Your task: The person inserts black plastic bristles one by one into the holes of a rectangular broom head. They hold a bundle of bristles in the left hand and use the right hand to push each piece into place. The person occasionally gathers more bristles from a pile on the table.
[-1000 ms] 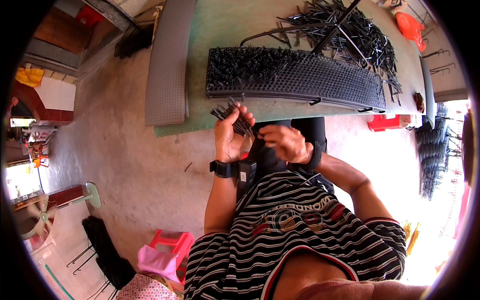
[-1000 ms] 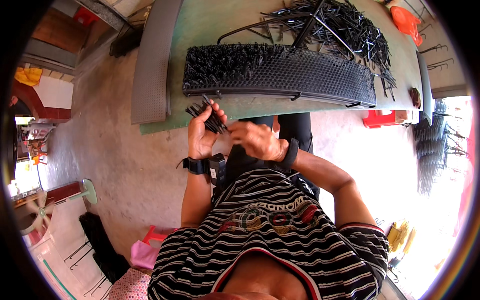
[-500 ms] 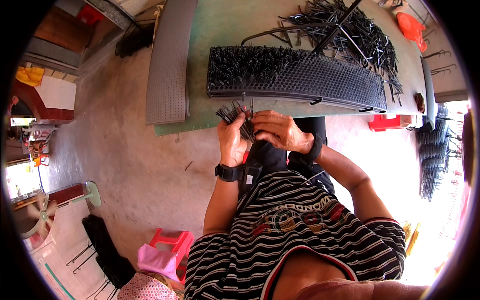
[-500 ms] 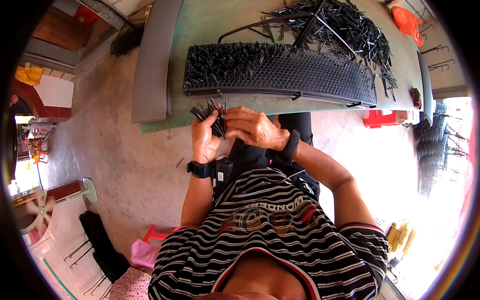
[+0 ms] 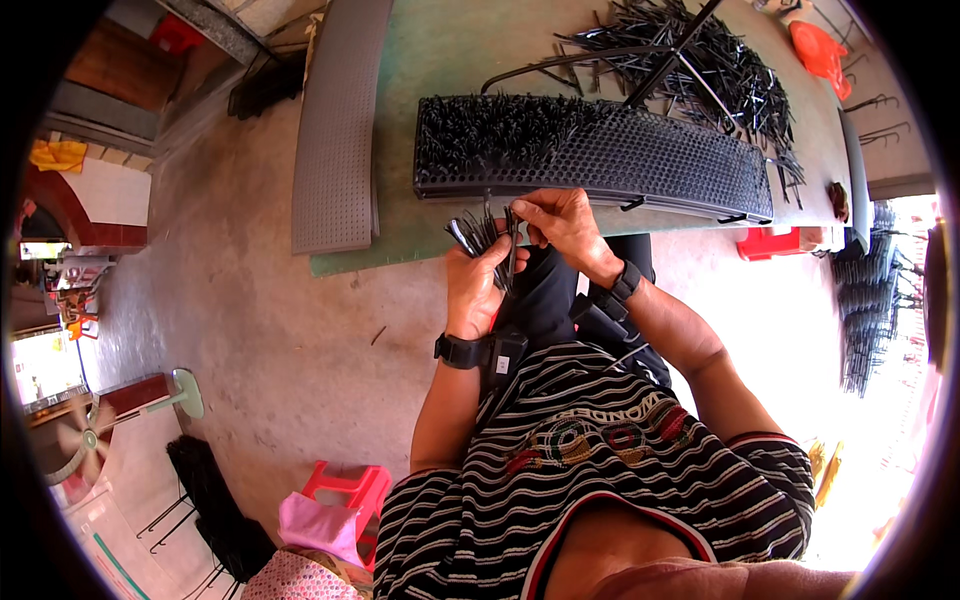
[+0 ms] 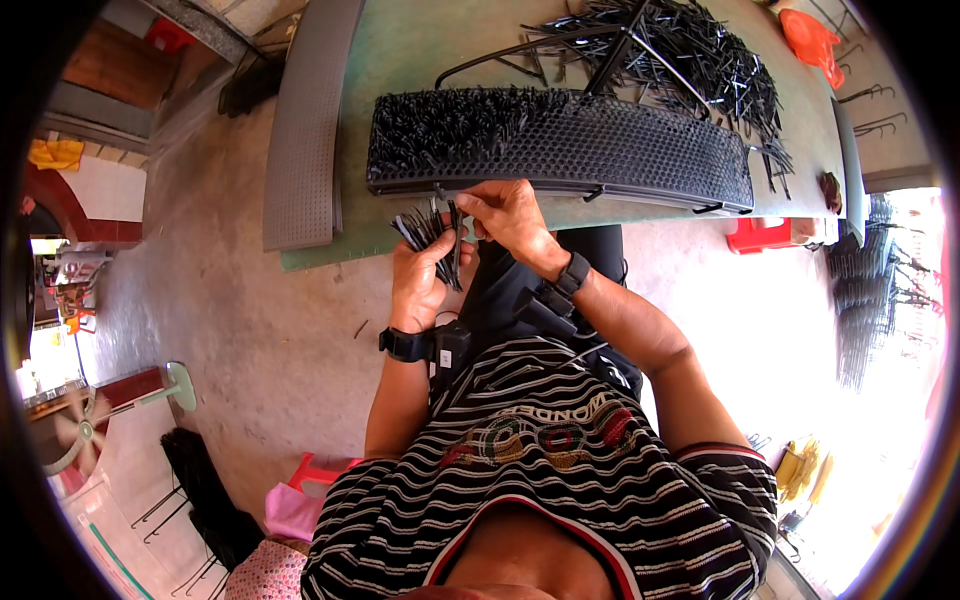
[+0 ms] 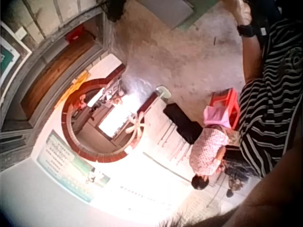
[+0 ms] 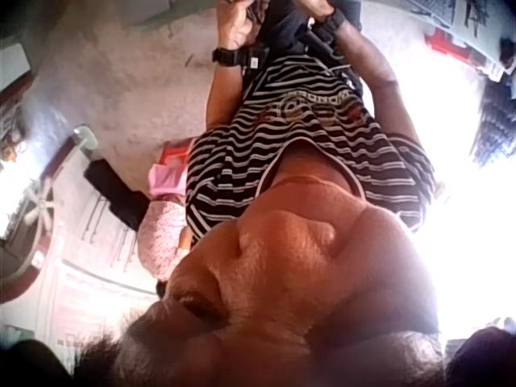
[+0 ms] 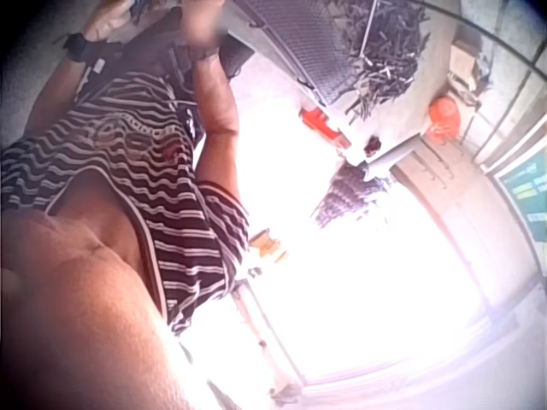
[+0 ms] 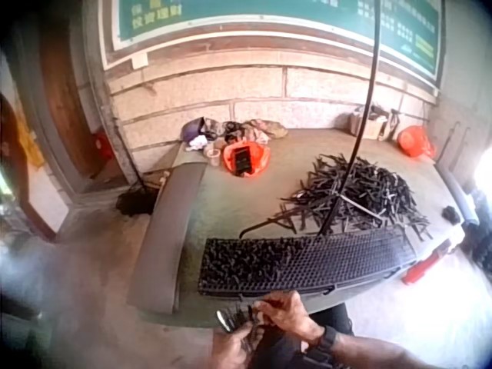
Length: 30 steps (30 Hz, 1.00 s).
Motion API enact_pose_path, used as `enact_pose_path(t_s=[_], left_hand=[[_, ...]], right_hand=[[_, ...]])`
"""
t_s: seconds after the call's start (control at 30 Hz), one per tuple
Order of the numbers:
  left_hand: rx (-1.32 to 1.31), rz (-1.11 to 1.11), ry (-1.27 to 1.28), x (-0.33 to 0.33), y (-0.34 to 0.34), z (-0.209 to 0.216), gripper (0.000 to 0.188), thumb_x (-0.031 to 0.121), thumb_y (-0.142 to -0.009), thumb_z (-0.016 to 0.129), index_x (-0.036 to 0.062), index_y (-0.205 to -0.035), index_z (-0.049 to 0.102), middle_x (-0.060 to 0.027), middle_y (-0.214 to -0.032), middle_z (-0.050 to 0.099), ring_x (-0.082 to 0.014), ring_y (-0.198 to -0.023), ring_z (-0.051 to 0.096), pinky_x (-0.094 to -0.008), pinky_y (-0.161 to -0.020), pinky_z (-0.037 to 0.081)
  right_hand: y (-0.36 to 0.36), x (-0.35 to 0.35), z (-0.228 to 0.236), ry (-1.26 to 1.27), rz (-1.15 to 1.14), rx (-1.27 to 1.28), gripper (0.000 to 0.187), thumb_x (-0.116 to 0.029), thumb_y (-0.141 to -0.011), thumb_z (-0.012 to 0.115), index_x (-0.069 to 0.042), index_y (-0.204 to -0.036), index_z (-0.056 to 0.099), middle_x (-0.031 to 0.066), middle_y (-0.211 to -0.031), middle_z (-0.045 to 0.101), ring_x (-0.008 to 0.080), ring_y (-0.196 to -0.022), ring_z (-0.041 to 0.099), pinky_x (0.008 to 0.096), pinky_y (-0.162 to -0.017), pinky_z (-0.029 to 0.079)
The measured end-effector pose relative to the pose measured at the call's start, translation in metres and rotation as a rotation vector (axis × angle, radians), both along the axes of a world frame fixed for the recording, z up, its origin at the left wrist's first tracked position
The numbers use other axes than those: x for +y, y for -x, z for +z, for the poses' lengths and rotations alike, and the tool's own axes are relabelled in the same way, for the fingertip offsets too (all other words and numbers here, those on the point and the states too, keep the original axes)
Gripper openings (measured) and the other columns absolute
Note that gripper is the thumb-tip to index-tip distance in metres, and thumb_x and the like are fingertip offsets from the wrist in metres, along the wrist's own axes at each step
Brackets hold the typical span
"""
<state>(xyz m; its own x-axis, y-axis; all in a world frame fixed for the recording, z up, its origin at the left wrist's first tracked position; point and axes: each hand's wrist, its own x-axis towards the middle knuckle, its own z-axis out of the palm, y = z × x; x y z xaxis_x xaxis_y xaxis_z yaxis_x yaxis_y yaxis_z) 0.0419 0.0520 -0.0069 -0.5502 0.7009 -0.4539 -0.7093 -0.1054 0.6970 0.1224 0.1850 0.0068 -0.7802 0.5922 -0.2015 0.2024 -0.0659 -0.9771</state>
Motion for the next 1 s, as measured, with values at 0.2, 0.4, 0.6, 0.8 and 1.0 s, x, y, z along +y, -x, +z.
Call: enact_pose_path(t_s=[0.2,0.4,0.6,0.8,1.0], left_hand=[[-0.072,0.105,0.043,-0.003,0.002,0.004,0.019,0.0,-0.085,0.058,-0.0024,-0.104,0.055,-0.0115,-0.088,0.062,-0.0228,-0.067,0.064,-0.0328,-0.057,0.054],[-0.048,0.134,-0.03,-0.005,0.004,-0.013,0.019,0.002,-0.085,0.058,-0.0008,-0.104,0.059,-0.0112,-0.085,0.062,-0.0226,-0.066,0.064,-0.0332,-0.058,0.055],[-0.08,0.119,0.072,-0.009,0.009,0.002,0.018,0.003,-0.084,0.059,0.0005,-0.103,0.061,-0.0109,-0.071,0.062,-0.0202,-0.058,0.062,-0.0307,-0.05,0.051],[-0.047,0.175,0.094,-0.007,0.008,0.003,0.011,0.006,-0.082,0.063,0.0025,-0.093,0.063,-0.0111,-0.068,0.063,-0.0195,-0.053,0.061,-0.0289,-0.046,0.049],[-0.056,0.097,0.146,-0.008,0.007,0.016,0.014,0.001,-0.082,0.063,-0.0017,-0.096,0.062,-0.0099,-0.083,0.063,-0.0222,-0.064,0.063,-0.0333,-0.051,0.053]], right_hand=[[0.017,0.0,0.03,-0.217,-0.289,0.303,0.013,-0.002,-0.085,0.06,0.003,-0.097,0.06,0.0043,-0.077,0.065,0.0099,-0.064,0.063,0.0217,-0.053,0.049],[0.036,0.007,0.028,-0.743,-0.249,0.421,0.014,0.003,-0.082,0.06,-0.001,-0.095,0.055,0.0101,-0.078,0.064,0.0169,-0.069,0.068,0.0252,-0.054,0.052],[0.043,0.01,0.026,-0.877,-0.171,0.385,0.012,0.002,-0.082,0.06,0.0,-0.094,0.055,0.013,-0.08,0.062,0.0237,-0.066,0.066,0.0308,-0.054,0.051],[0.047,0.019,0.026,-1.135,-0.009,0.291,0.01,0.0,-0.08,0.061,-0.001,-0.089,0.058,0.0131,-0.082,0.061,0.0271,-0.068,0.063,0.0328,-0.055,0.05],[0.039,0.012,0.038,-1.039,0.007,0.096,0.016,-0.017,-0.078,0.067,-0.003,-0.082,0.062,0.0114,-0.072,0.062,0.0276,-0.06,0.061,0.0347,-0.05,0.047]])
